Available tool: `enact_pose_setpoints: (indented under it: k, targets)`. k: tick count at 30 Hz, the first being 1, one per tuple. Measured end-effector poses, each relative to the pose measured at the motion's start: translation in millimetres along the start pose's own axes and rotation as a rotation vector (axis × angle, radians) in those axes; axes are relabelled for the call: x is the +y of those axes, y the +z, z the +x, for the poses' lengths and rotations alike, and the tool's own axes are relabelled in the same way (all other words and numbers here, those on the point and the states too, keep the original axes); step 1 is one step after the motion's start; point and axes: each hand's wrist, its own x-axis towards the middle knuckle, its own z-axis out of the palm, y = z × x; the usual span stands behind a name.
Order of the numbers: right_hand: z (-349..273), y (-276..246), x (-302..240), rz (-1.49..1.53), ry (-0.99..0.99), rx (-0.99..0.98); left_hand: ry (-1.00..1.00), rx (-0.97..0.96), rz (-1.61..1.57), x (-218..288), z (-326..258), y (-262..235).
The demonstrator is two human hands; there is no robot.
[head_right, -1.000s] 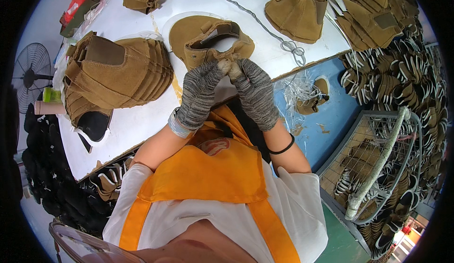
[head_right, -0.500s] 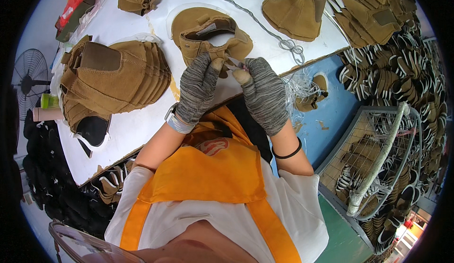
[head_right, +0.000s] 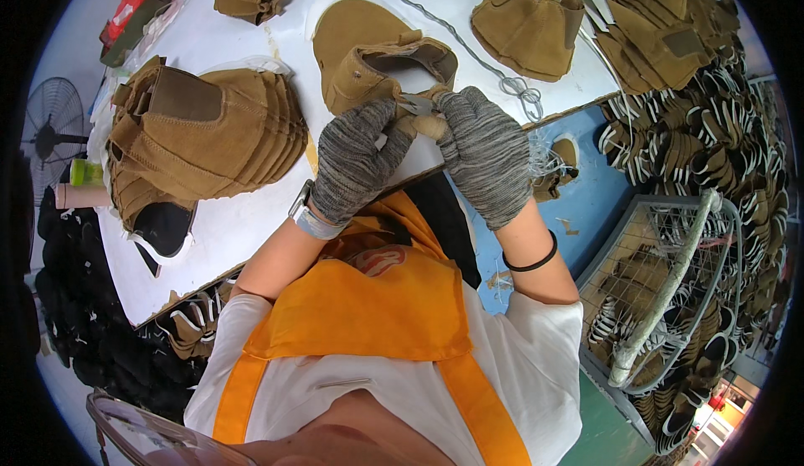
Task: The person trims excess threads and material from shoe uppers using a pair of small snips, handling each component individually on a worktable.
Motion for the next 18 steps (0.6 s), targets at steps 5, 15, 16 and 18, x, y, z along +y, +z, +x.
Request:
enact_pose_setpoints:
  k: [5,15,16,18]
  targets:
    - [6.0,-15.9,-4.0,-0.051,-0.201,0.060,-0.037,-0.024,-0.028,4.3,2.6,-2.4]
    - [0.2,8.2,16.9,0.146,-0.095,0.139,-0.100,-0.034,-0.169,0.7,-1.0,4.4]
    - [-1.9,12.1,17.7,0.250,-0.025,0.146,-0.139,-0.050,-0.201,0.1,-0.6,5.3]
    - [-5.9,17.8,16.1,0.457,0.116,0.159,-0.134,-0.018,-0.209,5.3,1.3,3.2]
